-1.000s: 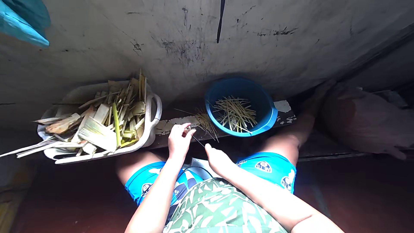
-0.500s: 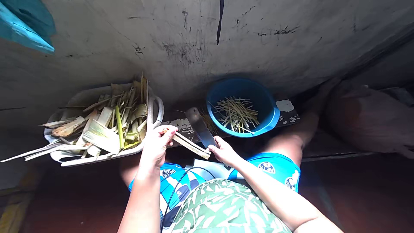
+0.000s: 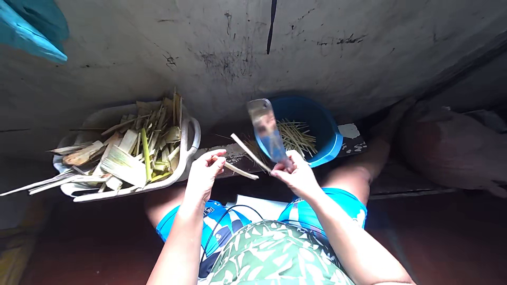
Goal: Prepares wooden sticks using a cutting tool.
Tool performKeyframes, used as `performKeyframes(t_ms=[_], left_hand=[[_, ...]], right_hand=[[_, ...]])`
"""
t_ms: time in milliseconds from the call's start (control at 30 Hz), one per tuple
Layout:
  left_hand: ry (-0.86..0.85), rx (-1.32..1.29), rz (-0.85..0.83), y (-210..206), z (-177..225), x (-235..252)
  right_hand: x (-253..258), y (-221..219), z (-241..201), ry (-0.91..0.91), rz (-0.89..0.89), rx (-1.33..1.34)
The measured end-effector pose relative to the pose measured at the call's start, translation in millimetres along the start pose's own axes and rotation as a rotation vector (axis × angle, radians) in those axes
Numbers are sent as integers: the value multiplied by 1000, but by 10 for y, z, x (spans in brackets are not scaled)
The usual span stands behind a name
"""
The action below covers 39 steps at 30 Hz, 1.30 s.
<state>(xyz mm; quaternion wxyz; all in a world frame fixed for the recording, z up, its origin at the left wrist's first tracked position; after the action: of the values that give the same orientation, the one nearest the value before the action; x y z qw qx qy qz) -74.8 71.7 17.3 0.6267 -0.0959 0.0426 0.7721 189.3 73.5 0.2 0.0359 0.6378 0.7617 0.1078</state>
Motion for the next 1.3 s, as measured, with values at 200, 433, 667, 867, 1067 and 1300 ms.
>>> performKeyframes(t_ms=[200, 433, 667, 867, 1067, 1300], left_hand=[[-48, 67, 16, -89, -257, 137], [-129, 341, 59, -255, -465, 161], [-363, 360, 48, -388, -546, 60], [-417, 377, 77, -374, -622, 38], [-508, 550, 142, -339, -567, -8], [-516, 581, 141, -359, -588, -4]], right_hand=[[135, 713, 13, -8, 426, -518], [24, 558, 62, -1, 333, -250], [-124, -65, -137, 132, -6, -366], [-205, -381, -129, 92, -156, -599], [-234, -509, -98, 75, -185, -700], [-245, -556, -112, 83, -177, -751]])
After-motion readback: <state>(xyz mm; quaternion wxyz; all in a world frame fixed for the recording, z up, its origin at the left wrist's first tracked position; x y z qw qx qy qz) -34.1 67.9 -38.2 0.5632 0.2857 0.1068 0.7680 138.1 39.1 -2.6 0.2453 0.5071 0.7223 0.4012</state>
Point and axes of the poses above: each hand's wrist, its own x-axis towards the middle knuckle, its own y-axis out of the back of the hand, z = x × y, the point moved 4 cm from there along x, towards the middle knuckle, and after that the axes turned 3 degrees about -x, right-handed, at the moved point
